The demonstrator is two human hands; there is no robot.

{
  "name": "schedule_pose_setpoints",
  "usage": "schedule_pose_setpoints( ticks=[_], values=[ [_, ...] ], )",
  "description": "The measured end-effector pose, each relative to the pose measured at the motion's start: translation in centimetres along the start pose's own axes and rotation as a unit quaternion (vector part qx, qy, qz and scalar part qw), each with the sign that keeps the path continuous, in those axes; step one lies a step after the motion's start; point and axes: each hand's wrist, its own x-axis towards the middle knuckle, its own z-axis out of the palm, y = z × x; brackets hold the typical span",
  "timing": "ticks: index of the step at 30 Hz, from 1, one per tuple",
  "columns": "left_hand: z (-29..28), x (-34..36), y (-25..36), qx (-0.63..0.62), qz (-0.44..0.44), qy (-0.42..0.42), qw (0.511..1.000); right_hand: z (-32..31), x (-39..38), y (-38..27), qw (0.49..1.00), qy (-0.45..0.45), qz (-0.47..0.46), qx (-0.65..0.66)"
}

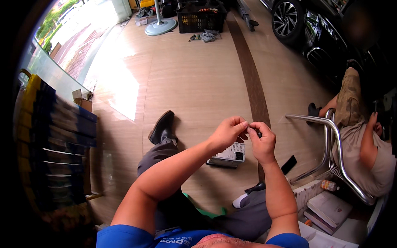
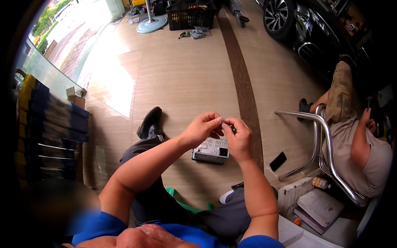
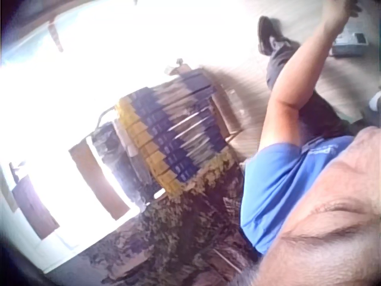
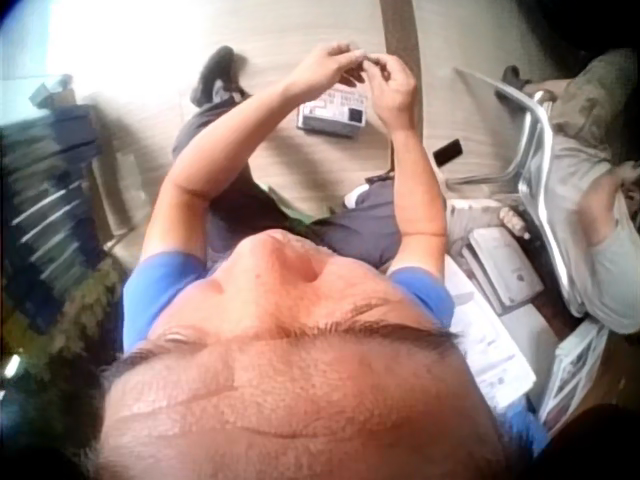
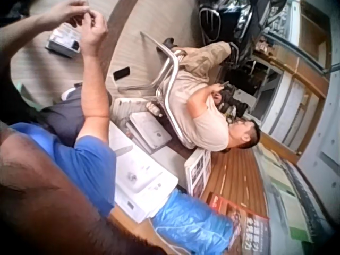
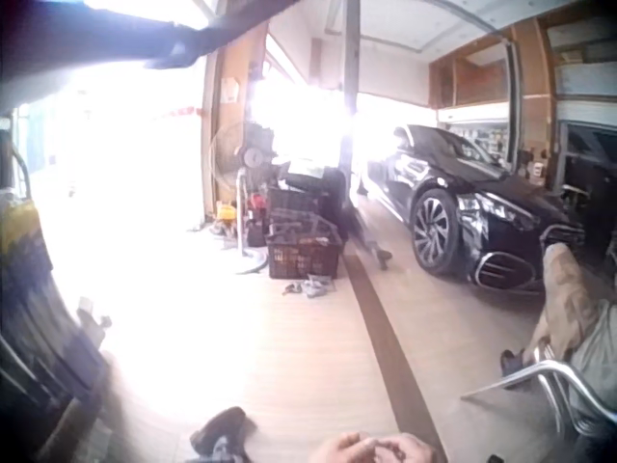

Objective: The person cleans and reassembles a car radio unit while sitting on a stool by hand.

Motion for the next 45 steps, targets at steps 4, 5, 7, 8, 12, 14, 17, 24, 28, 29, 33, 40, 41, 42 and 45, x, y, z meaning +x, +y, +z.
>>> schedule_pose_setpoints(
  ticks=[4, 5, 7, 8, 12, 14, 17, 24, 28, 29, 33, 40, 41, 42, 45],
  values=[
    [0.0, -0.4, 0.4, 0.015, -0.002, 0.019, 1.000, 0.3, 0.1, 0.1, 0.998, 0.008, -0.059, -0.033],
    [0.0, -0.6, 0.6, 0.012, -0.004, 0.017, 1.000, 0.4, 0.2, 0.1, 0.995, 0.014, -0.088, -0.042],
    [0.1, -0.8, 0.9, 0.068, -0.001, 0.051, 0.996, 0.6, 0.2, -0.1, 0.994, 0.009, -0.095, -0.054],
    [0.0, -0.7, 1.0, 0.079, 0.010, 0.049, 0.996, 0.7, 0.2, -0.1, 0.993, 0.013, -0.104, -0.053],
    [-0.1, -0.8, 1.1, 0.071, 0.005, 0.055, 0.996, 0.9, 0.0, -0.4, 0.995, 0.014, -0.095, -0.040],
    [0.0, -0.9, 1.2, 0.077, 0.005, 0.055, 0.996, 0.9, 0.0, -0.4, 0.995, 0.008, -0.089, -0.043],
    [0.0, -1.0, 1.5, 0.096, 0.006, 0.051, 0.994, 1.0, 0.0, -0.7, 0.994, 0.003, -0.092, -0.053],
    [0.6, -0.7, 1.3, 0.210, 0.039, 0.099, 0.972, 0.3, 0.1, 0.1, 0.995, -0.037, -0.073, -0.063],
    [-0.5, -0.1, 1.9, 0.449, 0.215, 0.186, 0.847, -0.4, 1.5, 2.3, 0.994, -0.057, -0.035, -0.086],
    [-0.9, -0.3, 2.5, 0.452, 0.218, 0.202, 0.841, -0.6, 2.3, 2.4, 0.994, -0.074, 0.005, -0.083],
    [-2.7, -0.5, 5.4, 0.461, 0.223, 0.245, 0.823, 0.3, 3.5, 8.5, 0.971, -0.178, 0.054, -0.152],
    [-2.0, 0.3, 4.4, 0.470, 0.236, 0.250, 0.813, 2.8, -2.3, 23.0, 0.899, -0.313, 0.160, -0.262],
    [-2.0, 0.3, 4.3, 0.471, 0.248, 0.249, 0.809, 3.0, -2.9, 23.3, 0.891, -0.314, 0.174, -0.276],
    [-1.9, 0.3, 4.2, 0.468, 0.248, 0.250, 0.811, 3.1, -3.3, 23.5, 0.883, -0.315, 0.188, -0.291],
    [-0.9, 0.1, 4.2, 0.475, 0.261, 0.238, 0.806, 3.2, -3.3, 23.8, 0.874, -0.328, 0.188, -0.307]
  ],
)
